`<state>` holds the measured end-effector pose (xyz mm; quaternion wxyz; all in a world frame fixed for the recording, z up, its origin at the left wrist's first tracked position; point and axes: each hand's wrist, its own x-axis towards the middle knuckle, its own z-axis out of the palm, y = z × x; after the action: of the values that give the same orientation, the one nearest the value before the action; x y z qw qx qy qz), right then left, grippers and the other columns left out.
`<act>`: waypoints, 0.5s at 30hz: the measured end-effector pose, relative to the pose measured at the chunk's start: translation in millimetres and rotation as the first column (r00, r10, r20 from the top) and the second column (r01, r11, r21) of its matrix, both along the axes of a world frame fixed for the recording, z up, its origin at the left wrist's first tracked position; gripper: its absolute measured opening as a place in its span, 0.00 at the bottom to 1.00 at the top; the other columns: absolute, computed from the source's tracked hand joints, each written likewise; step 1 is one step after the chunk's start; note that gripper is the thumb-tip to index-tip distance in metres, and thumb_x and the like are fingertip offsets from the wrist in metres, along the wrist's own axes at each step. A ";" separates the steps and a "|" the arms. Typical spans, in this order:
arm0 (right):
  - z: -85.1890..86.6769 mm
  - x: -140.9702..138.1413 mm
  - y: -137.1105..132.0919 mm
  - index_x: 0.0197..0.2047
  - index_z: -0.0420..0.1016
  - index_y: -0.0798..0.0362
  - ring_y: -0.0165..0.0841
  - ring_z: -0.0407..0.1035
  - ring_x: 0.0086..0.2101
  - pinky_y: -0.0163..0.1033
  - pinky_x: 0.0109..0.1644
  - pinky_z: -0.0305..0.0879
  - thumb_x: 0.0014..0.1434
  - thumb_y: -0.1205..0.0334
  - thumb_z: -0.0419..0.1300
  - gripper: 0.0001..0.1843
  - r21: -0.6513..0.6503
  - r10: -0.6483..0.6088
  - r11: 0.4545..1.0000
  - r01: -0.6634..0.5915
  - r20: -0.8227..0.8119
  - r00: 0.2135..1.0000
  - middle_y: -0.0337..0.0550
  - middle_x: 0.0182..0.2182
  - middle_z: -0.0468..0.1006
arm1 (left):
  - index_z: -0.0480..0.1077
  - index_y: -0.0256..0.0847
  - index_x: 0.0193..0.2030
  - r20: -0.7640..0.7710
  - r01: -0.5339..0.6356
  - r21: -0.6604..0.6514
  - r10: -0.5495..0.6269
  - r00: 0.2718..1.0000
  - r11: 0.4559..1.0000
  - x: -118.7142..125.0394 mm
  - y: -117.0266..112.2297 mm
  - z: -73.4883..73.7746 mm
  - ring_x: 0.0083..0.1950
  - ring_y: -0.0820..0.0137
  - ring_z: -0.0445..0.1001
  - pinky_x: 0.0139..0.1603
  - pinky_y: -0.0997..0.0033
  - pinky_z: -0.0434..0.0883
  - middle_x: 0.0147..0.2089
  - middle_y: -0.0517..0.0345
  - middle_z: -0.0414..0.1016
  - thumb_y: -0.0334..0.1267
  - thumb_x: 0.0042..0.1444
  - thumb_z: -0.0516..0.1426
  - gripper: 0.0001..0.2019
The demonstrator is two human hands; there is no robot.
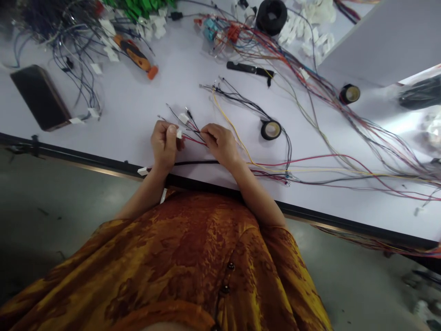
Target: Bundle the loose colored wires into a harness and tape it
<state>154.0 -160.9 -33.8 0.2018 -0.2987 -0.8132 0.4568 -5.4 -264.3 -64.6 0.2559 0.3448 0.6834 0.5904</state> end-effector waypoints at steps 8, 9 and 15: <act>-2.9 -1.6 -2.0 0.32 0.71 0.51 0.30 0.66 0.32 0.38 0.41 0.60 0.67 0.61 0.53 0.11 0.010 0.067 0.998 -0.067 0.028 0.997 0.40 0.31 0.76 | 0.65 0.45 0.38 0.205 0.162 -0.065 -0.145 0.968 0.985 -4.5 6.1 3.1 0.16 0.77 0.59 0.17 0.73 0.54 0.19 0.66 0.62 0.69 0.61 0.51 0.26; -2.5 -1.6 -2.3 0.32 0.71 0.51 0.30 0.66 0.32 0.37 0.41 0.60 0.67 0.61 0.54 0.11 0.012 0.068 0.998 -0.069 0.037 0.997 0.40 0.30 0.76 | 0.66 0.45 0.39 0.191 0.160 -0.070 -0.144 0.971 0.985 -4.0 5.7 3.6 0.16 0.77 0.59 0.17 0.73 0.54 0.19 0.66 0.62 0.69 0.61 0.50 0.26; -0.4 0.2 -4.8 0.32 0.71 0.51 0.31 0.67 0.33 0.37 0.41 0.60 0.67 0.62 0.52 0.12 -0.009 0.100 0.995 -0.100 0.081 0.992 0.41 0.31 0.77 | 0.68 0.44 0.36 -0.075 0.092 -0.075 -0.098 0.992 0.993 -2.8 2.2 0.0 0.21 0.74 0.61 0.24 0.71 0.59 0.22 0.64 0.61 0.65 0.64 0.50 0.25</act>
<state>154.2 -165.8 -34.1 0.1448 -0.2764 -0.8337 0.4557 -8.2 -262.1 -64.6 0.2690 0.3904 0.6965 0.5387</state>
